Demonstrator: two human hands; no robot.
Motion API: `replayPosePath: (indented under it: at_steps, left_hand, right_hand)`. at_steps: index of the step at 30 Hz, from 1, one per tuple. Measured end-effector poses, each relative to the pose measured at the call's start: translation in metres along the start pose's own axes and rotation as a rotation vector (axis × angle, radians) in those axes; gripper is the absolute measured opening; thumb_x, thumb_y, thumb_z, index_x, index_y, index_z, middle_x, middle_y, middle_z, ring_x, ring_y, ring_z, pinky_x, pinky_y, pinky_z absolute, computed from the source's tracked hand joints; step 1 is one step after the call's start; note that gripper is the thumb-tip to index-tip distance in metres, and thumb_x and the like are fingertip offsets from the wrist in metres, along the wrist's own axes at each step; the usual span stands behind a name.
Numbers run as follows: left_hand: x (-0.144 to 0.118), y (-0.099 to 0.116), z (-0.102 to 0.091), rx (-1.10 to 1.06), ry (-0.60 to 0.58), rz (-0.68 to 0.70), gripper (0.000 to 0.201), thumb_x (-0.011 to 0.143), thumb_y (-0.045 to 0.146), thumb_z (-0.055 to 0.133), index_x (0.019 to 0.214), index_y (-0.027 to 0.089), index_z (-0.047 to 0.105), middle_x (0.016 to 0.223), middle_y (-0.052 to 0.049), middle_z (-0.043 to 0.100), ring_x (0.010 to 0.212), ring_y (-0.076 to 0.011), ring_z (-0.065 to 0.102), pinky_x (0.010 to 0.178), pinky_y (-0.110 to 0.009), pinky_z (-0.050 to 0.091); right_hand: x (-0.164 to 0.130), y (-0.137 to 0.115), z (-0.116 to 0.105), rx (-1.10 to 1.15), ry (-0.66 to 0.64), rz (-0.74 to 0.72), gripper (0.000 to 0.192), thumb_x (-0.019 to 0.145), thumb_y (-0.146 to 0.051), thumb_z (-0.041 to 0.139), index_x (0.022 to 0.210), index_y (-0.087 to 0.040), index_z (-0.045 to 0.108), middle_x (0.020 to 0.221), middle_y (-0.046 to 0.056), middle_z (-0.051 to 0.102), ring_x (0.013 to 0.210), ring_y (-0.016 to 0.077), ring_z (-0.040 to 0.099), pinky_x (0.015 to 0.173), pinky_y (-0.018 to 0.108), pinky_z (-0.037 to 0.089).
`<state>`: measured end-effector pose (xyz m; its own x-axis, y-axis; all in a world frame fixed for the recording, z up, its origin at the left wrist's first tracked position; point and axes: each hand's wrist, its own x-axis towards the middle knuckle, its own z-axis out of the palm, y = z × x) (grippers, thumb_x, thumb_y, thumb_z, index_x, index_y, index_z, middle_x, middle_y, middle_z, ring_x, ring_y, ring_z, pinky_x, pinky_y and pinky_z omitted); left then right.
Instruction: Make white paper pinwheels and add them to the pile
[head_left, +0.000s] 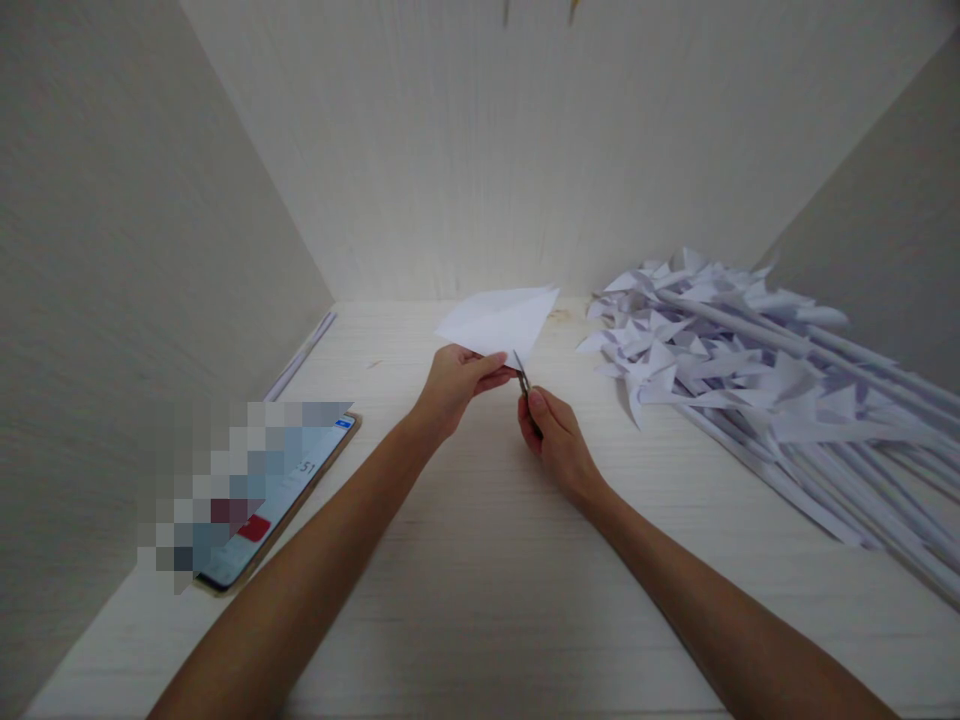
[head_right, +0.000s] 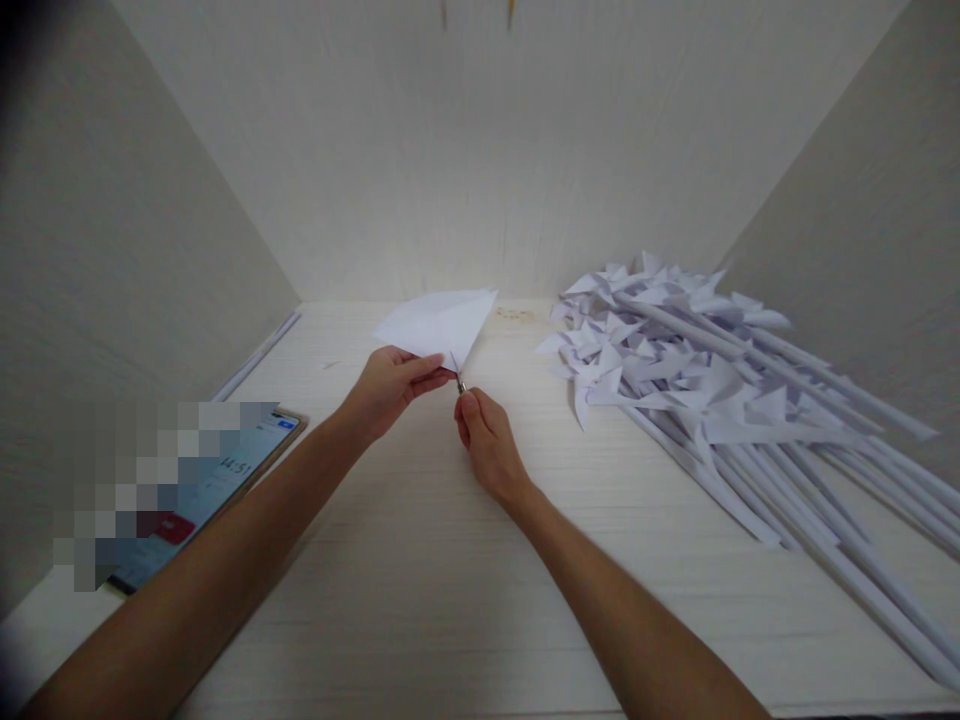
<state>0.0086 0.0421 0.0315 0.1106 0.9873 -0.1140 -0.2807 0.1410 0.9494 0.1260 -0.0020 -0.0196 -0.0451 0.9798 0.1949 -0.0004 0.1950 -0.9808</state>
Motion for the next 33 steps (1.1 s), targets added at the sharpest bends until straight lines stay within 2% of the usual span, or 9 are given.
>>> replayPosePath:
  at_steps: [7,13,33]
  left_hand:
    - [0.001,0.002,-0.001,0.014,-0.011,-0.021,0.011,0.069,0.006,0.06,0.058,0.006,0.063,0.059,-0.005,0.065,0.055,-0.0092,0.061,0.071,-0.026,0.052]
    - [0.001,-0.001,-0.002,0.01,-0.051,0.003,0.002,0.062,0.007,0.065,0.063,0.008,0.065,0.063,-0.003,0.066,0.056,-0.0099,0.062,0.071,-0.027,0.053]
    - [0.0,-0.009,-0.001,0.025,-0.096,-0.002,0.009,0.056,0.014,0.071,0.058,0.009,0.064,0.062,-0.003,0.066,0.056,-0.0096,0.061,0.071,-0.027,0.052]
  right_hand:
    - [0.0,0.002,0.0,0.02,0.005,0.006,0.038,0.084,-0.048,0.039,0.058,-0.019,0.04,0.049,-0.005,0.036,0.044,0.0074,0.03,0.041,0.021,0.023]
    - [0.0,0.0,0.0,0.028,0.007,0.023,0.038,0.083,-0.049,0.04,0.06,-0.019,0.042,0.047,-0.006,0.034,0.043,0.0073,0.029,0.04,0.021,0.021]
    - [0.001,0.004,0.001,0.041,0.066,0.016,0.037,0.082,-0.047,0.041,0.058,-0.02,0.04,0.048,-0.005,0.036,0.044,0.0081,0.031,0.042,0.022,0.023]
